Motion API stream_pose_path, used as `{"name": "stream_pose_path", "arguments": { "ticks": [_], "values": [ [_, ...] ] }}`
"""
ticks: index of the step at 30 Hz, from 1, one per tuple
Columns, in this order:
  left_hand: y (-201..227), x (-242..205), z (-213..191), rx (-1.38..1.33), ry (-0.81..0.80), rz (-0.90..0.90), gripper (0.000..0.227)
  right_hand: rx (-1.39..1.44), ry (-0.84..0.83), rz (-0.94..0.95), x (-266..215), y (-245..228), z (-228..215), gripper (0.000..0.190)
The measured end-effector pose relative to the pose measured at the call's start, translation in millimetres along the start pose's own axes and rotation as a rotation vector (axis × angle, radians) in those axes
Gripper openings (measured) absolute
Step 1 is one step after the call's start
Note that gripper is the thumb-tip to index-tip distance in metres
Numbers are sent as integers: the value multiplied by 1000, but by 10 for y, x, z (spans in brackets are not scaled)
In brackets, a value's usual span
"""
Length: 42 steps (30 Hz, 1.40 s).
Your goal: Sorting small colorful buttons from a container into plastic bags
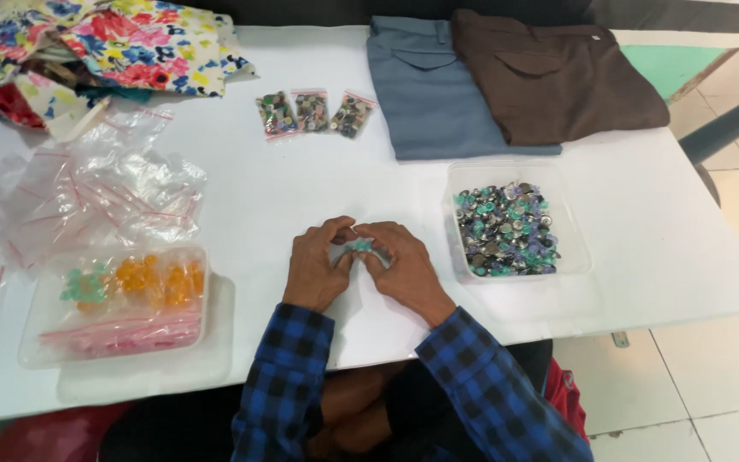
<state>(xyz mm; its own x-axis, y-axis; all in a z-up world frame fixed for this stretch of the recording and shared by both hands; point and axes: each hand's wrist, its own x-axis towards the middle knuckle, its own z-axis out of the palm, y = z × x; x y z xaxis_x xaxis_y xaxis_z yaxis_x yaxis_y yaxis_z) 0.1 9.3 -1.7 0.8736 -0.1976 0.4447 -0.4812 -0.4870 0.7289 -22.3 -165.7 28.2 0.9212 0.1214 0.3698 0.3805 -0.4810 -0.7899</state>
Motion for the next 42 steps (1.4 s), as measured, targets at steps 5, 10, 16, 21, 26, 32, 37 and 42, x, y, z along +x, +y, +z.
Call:
{"name": "stream_pose_path", "arguments": {
  "ticks": [5,10,16,21,26,32,37,42],
  "values": [
    [149,-7,-60,-30,32,-46,51,-138,102,-187,-42,-216,-51,39],
    [425,-1,-24,-110,172,3,36,-184,437,-364,-228,-586,-508,24],
    [995,333,309,-36,184,246,24,-366,255,-162,92,-9,-1546,20],
    [918,749,854,302,34,403,21,-809,-251,94,519,498,-1555,18],
    [814,882,1080,208,-63,308,13,-889,-275,50,626,709,-1422,8],
    [872,973,967,12,-184,158,19,-809,-266,-26,584,477,-1533,4],
    [921,999,948,62,-244,107,24,-873,-261,-53,709,920,-1305,7],
    [1009,995,902,148,-248,99,27,-850,-332,-118,684,805,-1371,1]
  ]
}}
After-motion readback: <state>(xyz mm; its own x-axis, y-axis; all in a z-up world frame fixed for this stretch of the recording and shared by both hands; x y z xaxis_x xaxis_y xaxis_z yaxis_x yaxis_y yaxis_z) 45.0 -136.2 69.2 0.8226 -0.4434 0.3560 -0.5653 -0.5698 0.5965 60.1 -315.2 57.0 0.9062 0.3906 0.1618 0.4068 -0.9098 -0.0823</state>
